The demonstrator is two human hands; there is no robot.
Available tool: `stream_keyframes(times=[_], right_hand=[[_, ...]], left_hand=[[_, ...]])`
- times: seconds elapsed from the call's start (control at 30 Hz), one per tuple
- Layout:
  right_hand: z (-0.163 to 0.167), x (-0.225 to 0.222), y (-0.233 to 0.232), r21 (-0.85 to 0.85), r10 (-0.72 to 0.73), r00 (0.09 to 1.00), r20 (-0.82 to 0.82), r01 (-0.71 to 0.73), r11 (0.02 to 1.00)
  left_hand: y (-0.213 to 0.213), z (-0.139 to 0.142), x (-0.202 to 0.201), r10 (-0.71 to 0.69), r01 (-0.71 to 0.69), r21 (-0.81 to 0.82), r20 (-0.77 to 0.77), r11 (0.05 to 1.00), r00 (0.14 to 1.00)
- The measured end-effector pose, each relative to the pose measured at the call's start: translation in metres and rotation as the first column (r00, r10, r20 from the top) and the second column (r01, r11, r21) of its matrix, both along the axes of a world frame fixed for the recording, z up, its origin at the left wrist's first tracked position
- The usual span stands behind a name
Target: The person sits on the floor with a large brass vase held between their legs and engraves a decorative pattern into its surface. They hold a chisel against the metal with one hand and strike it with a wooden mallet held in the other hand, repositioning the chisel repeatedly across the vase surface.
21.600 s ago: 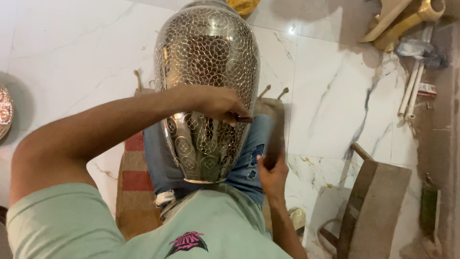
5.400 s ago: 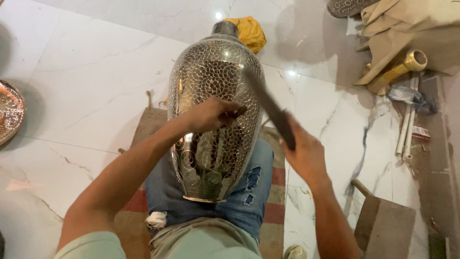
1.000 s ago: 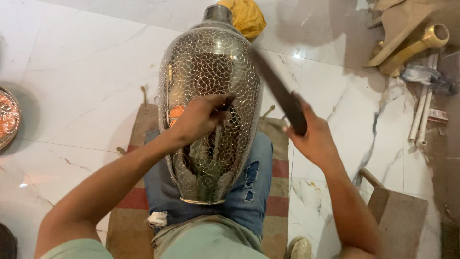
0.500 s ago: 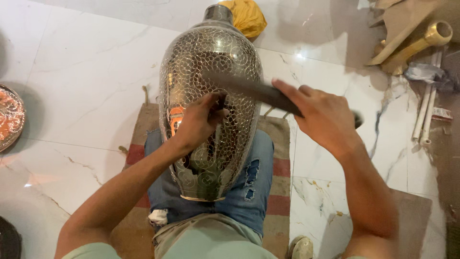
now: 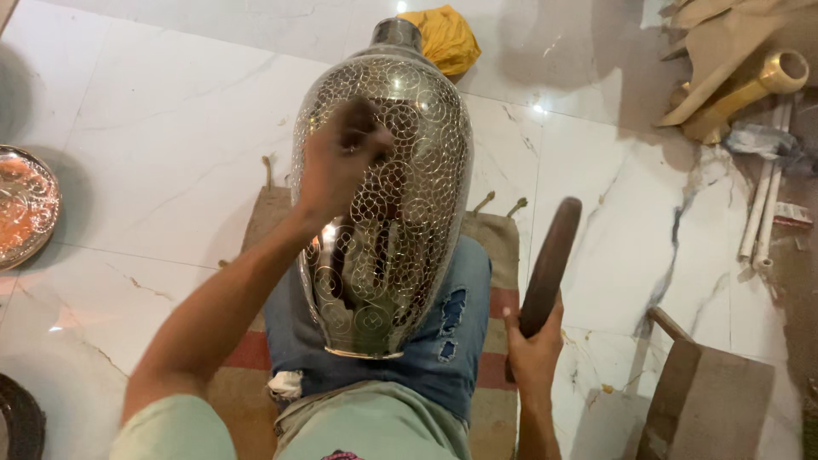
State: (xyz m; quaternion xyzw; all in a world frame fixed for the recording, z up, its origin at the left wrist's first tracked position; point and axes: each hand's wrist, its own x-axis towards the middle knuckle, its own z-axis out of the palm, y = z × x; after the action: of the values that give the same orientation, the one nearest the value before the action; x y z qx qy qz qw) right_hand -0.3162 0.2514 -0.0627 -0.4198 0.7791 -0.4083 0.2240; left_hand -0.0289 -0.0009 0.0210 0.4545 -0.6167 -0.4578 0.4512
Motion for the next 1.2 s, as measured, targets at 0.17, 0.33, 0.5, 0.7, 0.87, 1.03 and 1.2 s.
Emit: stream_keyframes(times=[0.17,0.33,0.5,0.7,0.87,1.03,1.2], right_hand=[[-0.057,0.026,0.052,0.174,-0.217,0.835,0.506,0.148,0.974],[-0.08,0.058,0.065,0.226,-0.197,0.677,0.709,0.046,0.973],[-0.071,0.078,0.066,0.233,-0.239,0.712,0.66,0.109,0.966],[-0.056,0.104,0.09,0.175,-0.175,0.816,0.551,0.091,0.98],[-0.041,0.13,0.115,0.162,-0.253,0.839,0.481,0.199,0.967],[-0.024,0.158,0.128,0.144,-0.38,0.845,0.376,0.352,0.925],[-0.018,0.157,0.131,0.09,-0.403,0.811,0.423,0.405,0.91]], left_hand=[[0.055,-0.056,0.086,0.517,-0.474,0.242,-0.16,0.846,0.841],[0.161,-0.138,0.135,0.734,-0.525,0.553,-0.262,0.646,0.627],[0.234,-0.163,0.14,0.775,-0.331,0.75,-0.363,0.572,0.518],[0.25,-0.151,0.136,0.78,-0.251,0.772,-0.448,0.584,0.437],[0.252,-0.139,0.163,0.73,-0.091,0.78,-0.53,0.62,0.432],[0.244,-0.142,0.182,0.789,0.012,0.892,-0.406,0.452,0.461],[0.224,-0.15,0.188,0.828,0.071,0.919,-0.382,0.388,0.411]])
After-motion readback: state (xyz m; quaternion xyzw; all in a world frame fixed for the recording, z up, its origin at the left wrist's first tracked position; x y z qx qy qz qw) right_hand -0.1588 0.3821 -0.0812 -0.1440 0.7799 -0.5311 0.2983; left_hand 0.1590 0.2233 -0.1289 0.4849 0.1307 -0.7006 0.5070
